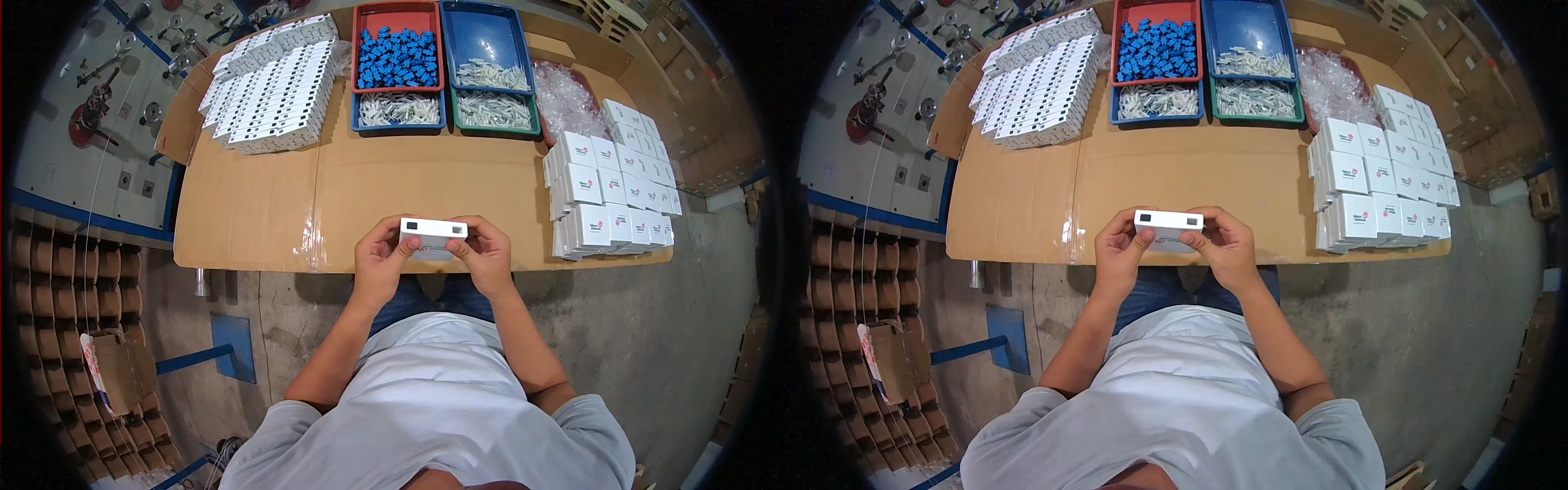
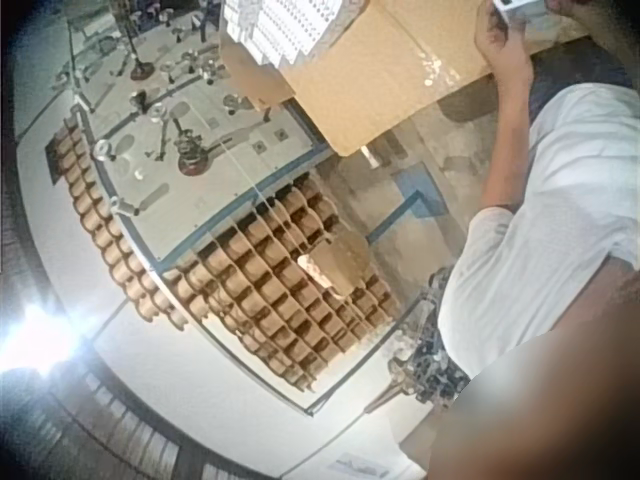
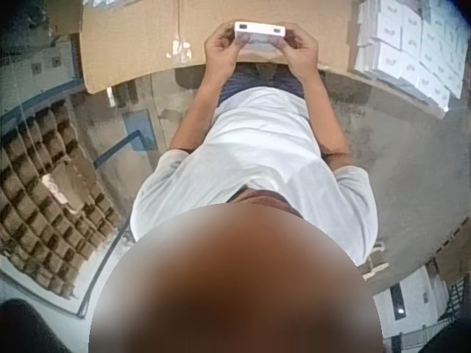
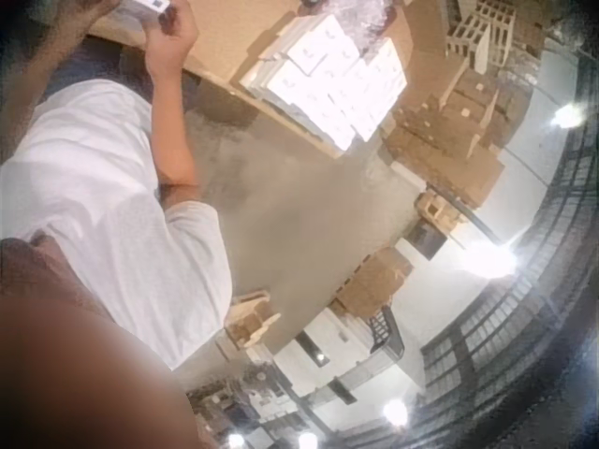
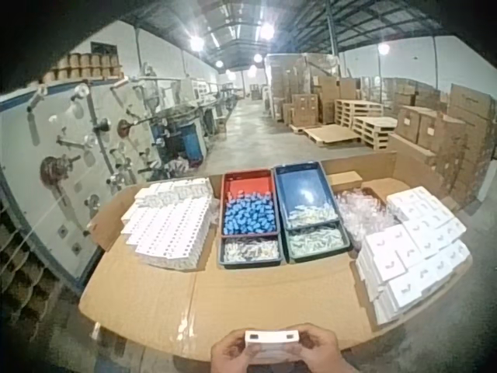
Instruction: Assemble and pack small blue electronic components into white boxes with instruction sheets.
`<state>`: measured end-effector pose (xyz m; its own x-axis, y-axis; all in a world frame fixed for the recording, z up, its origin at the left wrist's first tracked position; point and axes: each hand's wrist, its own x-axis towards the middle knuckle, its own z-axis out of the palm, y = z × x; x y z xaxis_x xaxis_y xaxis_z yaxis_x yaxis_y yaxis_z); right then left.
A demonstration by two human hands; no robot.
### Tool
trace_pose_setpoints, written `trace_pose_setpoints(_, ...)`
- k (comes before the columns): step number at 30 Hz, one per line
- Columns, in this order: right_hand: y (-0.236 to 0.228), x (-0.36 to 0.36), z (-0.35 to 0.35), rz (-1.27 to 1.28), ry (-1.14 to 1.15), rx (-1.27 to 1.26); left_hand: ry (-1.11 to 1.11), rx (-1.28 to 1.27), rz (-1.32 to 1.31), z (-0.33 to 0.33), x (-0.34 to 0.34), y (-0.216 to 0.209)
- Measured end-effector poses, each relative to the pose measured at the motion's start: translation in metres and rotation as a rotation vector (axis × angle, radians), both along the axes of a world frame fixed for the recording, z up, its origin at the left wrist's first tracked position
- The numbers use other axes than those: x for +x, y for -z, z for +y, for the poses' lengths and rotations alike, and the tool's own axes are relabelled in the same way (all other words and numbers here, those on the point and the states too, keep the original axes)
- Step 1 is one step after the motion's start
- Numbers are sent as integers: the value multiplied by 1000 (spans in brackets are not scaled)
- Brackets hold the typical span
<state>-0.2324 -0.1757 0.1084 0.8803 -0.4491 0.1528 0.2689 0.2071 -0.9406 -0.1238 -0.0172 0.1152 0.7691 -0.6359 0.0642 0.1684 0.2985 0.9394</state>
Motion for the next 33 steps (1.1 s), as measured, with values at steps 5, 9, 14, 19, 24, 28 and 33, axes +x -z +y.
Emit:
trace_pose_setpoints(5, 9, 6, -3, 161, -89, 11, -74, 29, 55, -4, 1, 10)
trace_pose_setpoints(9, 24, 5, -4, 138, -19, 26, -81, 29, -13, -13, -6, -5)
trace_pose_setpoints(14, 21, 5, -8, 167, -26, 95, 18, 72, 56, -3, -2, 16)
trace_pose_setpoints(19, 28, 8, 1, 261, 193, -53, -80, 88, 103, -17, -12, 25)
trace_pose_setpoints(24, 8, 6, 22, 202, 231, -600, -21, 123, -87, -8, -22, 54)
trace_pose_setpoints(28, 42, 12, 6, 79, 185, -210, 96, 106, -78, -15, -25, 35)
trace_pose_setpoints(33, 59, 20, -11, 249, 96, -170, -77, 78, 109, 13, 1, 39)
